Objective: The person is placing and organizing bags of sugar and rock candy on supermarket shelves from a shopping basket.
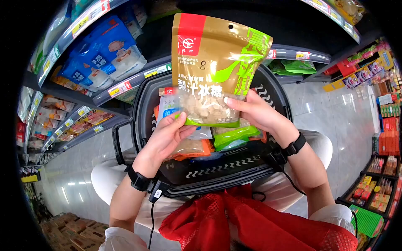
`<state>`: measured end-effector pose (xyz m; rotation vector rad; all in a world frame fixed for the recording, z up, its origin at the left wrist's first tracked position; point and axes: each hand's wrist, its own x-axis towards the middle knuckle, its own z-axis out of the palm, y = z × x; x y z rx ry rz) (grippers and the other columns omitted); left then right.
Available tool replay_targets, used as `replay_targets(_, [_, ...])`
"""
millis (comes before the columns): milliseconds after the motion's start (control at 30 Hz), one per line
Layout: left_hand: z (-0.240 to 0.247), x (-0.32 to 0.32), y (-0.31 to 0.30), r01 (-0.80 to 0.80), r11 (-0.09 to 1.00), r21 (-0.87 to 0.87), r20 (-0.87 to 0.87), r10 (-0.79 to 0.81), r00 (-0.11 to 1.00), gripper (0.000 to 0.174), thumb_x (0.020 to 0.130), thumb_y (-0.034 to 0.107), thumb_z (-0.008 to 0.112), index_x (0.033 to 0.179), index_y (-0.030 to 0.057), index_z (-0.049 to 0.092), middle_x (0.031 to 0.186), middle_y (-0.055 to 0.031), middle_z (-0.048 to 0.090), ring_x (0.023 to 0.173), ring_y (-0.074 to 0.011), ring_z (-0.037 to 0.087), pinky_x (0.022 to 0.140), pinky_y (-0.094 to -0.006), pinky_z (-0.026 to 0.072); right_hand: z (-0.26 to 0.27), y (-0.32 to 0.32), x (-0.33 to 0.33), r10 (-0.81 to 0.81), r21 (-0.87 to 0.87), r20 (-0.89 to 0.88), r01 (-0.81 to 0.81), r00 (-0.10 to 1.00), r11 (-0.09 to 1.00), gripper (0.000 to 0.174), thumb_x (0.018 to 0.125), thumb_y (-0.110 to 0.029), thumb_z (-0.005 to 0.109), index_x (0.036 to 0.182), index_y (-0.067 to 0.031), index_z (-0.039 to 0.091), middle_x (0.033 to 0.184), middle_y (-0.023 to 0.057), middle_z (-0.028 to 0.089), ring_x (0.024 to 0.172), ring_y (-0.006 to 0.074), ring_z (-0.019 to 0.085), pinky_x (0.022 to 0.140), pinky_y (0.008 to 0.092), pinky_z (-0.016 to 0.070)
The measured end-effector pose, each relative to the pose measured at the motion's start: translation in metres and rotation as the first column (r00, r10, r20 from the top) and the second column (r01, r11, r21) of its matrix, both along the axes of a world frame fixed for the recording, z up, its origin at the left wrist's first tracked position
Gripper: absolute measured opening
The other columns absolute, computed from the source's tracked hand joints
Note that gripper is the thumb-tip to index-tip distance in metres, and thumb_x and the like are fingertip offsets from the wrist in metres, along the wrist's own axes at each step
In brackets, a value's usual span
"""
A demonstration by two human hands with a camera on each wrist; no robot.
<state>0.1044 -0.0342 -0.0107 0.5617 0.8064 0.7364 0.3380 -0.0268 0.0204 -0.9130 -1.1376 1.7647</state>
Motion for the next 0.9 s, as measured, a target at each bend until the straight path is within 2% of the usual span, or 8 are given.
replay_targets(167, [-0.001, -0.008, 0.003, 0.015, 0.997, 0.079, 0.014, -0.017, 1.000, 0.031, 0.088, 0.022, 0.048, 0.112, 0.0018, 0.048, 0.104, -0.0072, 0.058, 0.090, -0.0140, 0.058, 0.080, -0.0258, 0.0477, 0.003, -0.003, 0.008, 0.238, -0.375, -0.114, -0.263, 0.965, 0.889, 0.057, 0.083, -0.029, 0.057, 0.129, -0.0062, 0.033, 0.125, 0.0098, 0.043, 0.113, 0.0203, 0.043, 0.094, 0.0367, 0.0353])
replay_targets(333, [0.016, -0.013, 0.005, 0.111, 0.988, 0.110, 0.058, -0.118, 0.991, 0.030, 0.089, 0.022, 0.048, 0.111, 0.0011, 0.049, 0.103, -0.0083, 0.058, 0.092, -0.0155, 0.058, 0.080, -0.0261, 0.0479, -0.009, -0.004, 0.009, 0.251, -0.313, -0.257, -0.326, 0.933, 0.892, 0.062, 0.082, -0.032, 0.058, 0.130, -0.0042, 0.031, 0.128, 0.0112, 0.040, 0.115, 0.0216, 0.041, 0.096, 0.0383, 0.0322])
replay_targets(400, [0.030, -0.016, 0.013, 0.262, 0.939, 0.224, -0.224, -0.212, 0.951, 0.027, 0.088, 0.018, 0.049, 0.105, -0.0025, 0.053, 0.097, -0.0098, 0.060, 0.088, -0.0162, 0.060, 0.076, -0.0258, 0.0488, -0.005, -0.001, 0.008, 0.243, -0.279, -0.195, -0.291, 0.950, 0.915, 0.062, 0.080, -0.028, 0.060, 0.128, -0.0007, 0.033, 0.126, 0.0110, 0.043, 0.115, 0.0205, 0.041, 0.097, 0.0347, 0.0310])
replay_targets(433, [0.030, -0.017, 0.016, 0.261, 0.939, 0.225, -0.226, -0.210, 0.951, 0.027, 0.088, 0.018, 0.049, 0.105, -0.0025, 0.053, 0.097, -0.0098, 0.060, 0.088, -0.0162, 0.060, 0.076, -0.0258, 0.0488, -0.004, 0.000, 0.008, 0.245, -0.278, -0.197, -0.293, 0.950, 0.915, 0.062, 0.080, -0.028, 0.060, 0.128, -0.0007, 0.033, 0.126, 0.0110, 0.043, 0.115, 0.0205, 0.041, 0.097, 0.0347, 0.0310])
replay_targets(500, [0.030, -0.021, 0.021, 0.413, 0.833, 0.368, -0.630, -0.103, 0.770, 0.023, 0.086, 0.013, 0.051, 0.098, -0.0062, 0.057, 0.090, -0.0108, 0.062, 0.081, -0.0159, 0.061, 0.071, -0.0254, 0.0497, -0.001, 0.004, 0.006, 0.252, -0.154, -0.001, -0.249, 0.968, 0.956, 0.058, 0.079, -0.022, 0.062, 0.125, 0.0019, 0.036, 0.124, 0.0109, 0.045, 0.114, 0.0188, 0.042, 0.097, 0.0309, 0.0309])
replay_targets(667, [0.016, -0.020, 0.023, 0.292, 0.835, 0.466, -0.648, 0.098, 0.755, 0.016, 0.080, 0.002, 0.055, 0.093, -0.0056, 0.060, 0.079, -0.0091, 0.064, 0.071, -0.0128, 0.062, 0.064, -0.0225, 0.0493, -0.002, 0.007, 0.000, 0.140, -0.177, -0.059, -0.148, 0.988, 0.973, 0.050, 0.080, -0.016, 0.059, 0.122, 0.0021, 0.040, 0.121, 0.0094, 0.048, 0.110, 0.0173, 0.045, 0.095, 0.0296, 0.0332])
replay_targets(800, [0.022, -0.033, 0.031, 0.206, 0.774, 0.598, -0.649, 0.317, 0.692, 0.014, 0.082, 0.002, 0.053, 0.092, -0.0050, 0.060, 0.083, -0.0108, 0.064, 0.070, -0.0123, 0.061, 0.064, -0.0227, 0.0496, 0.000, 0.013, 0.014, 0.084, -0.236, -0.061, -0.096, 0.995, 0.967, 0.051, 0.080, -0.016, 0.059, 0.123, 0.0029, 0.038, 0.123, 0.0101, 0.046, 0.112, 0.0180, 0.044, 0.097, 0.0312, 0.0311])
replay_targets(900, [0.041, -0.035, 0.033, 0.022, 0.741, 0.671, -0.547, 0.475, 0.690, 0.015, 0.081, 0.000, 0.053, 0.094, -0.0044, 0.060, 0.081, -0.0111, 0.064, 0.068, -0.0121, 0.061, 0.062, -0.0219, 0.0491, 0.002, 0.031, 0.027, -0.042, -0.237, -0.010, 0.039, 0.999, 0.971, 0.049, 0.081, -0.017, 0.057, 0.122, 0.0036, 0.038, 0.123, 0.0100, 0.046, 0.112, 0.0185, 0.044, 0.098, 0.0316, 0.0308])
